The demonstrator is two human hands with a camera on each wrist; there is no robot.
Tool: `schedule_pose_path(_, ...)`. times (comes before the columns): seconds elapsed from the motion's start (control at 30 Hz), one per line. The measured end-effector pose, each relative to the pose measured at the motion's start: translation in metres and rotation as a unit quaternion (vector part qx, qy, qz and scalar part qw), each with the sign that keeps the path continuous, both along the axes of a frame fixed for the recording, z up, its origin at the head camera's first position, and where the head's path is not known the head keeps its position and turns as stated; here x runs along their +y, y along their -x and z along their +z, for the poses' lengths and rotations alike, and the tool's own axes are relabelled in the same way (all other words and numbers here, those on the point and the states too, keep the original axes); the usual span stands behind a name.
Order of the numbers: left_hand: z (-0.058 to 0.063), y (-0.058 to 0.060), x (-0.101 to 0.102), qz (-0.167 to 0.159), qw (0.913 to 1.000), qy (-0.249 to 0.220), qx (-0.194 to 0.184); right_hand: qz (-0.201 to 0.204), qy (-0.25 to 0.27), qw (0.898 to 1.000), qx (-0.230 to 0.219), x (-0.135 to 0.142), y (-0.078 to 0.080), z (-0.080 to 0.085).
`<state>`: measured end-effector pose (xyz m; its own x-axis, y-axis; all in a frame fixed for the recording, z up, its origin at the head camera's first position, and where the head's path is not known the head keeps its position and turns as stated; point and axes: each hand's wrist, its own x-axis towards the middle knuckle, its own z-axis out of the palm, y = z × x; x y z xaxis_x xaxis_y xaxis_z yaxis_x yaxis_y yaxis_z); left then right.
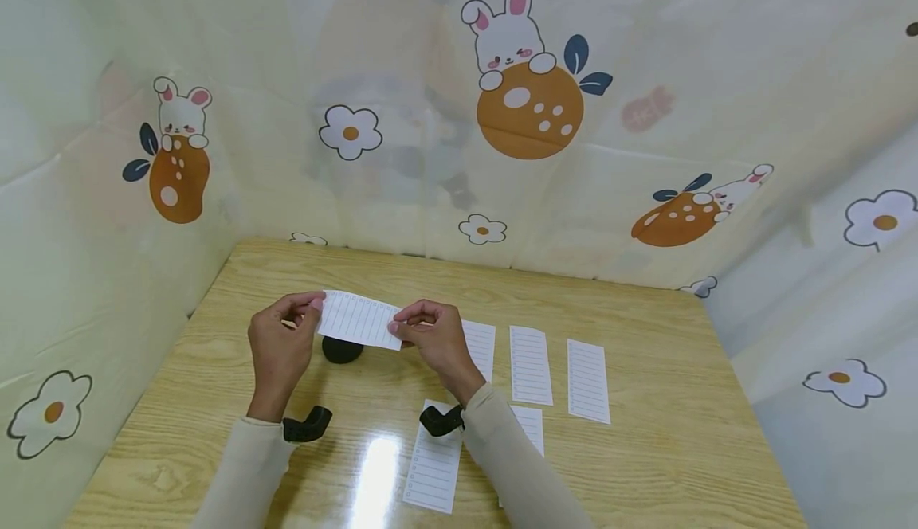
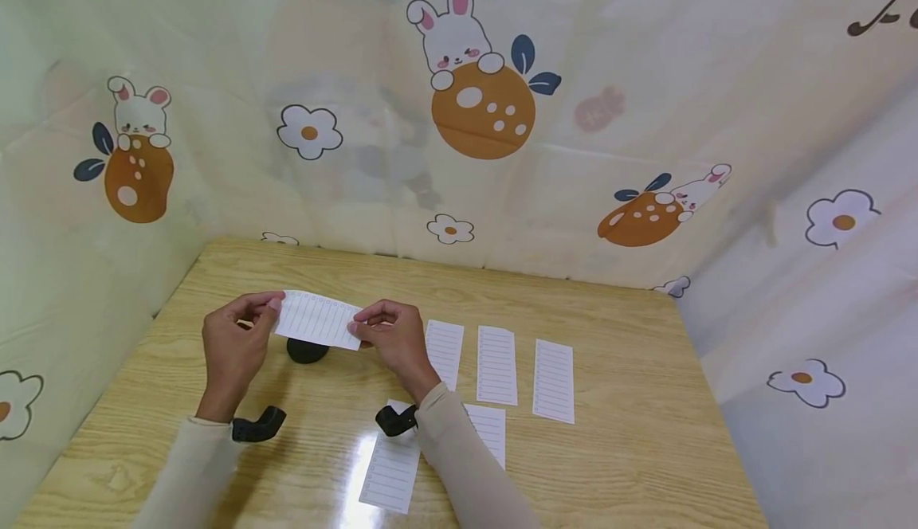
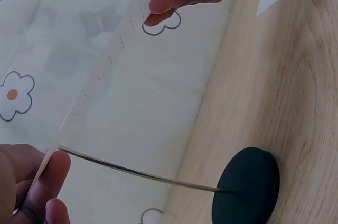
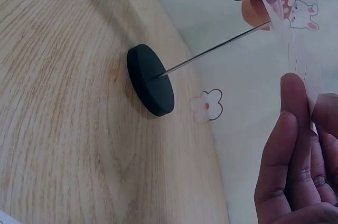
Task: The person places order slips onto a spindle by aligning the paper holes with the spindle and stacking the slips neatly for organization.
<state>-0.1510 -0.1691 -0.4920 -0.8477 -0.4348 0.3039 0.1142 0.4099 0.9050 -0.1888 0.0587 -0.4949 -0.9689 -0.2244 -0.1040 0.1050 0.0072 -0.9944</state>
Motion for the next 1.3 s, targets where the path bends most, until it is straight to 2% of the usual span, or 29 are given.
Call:
schedule_pose_path(0.37,-0.001,0.0,0.0,0.001,1.0,0.003,0.006,0.002,-0.003,1.0,-0.005,0.0,0.0,-0.003)
schedule_pose_path(0.67,-0.005,0.0,0.001,0.004,1.0,0.003,-0.004,-0.004,0.0,1.0,-0.006,0.001,0.001,-0.005)
schedule_pose_path(0.9,-0.01,-0.001,0.001,0.004,0.9998,0.003,-0.018,-0.003,-0.004,1.0,-0.015,0.003,0.0,-0.01)
schedule_pose_path(1.3,-0.02,0.0,0.001,0.0,0.9999,-0.003,-0.016,0.001,-0.017,1.0,-0.002,0.004,-0.001,-0.014)
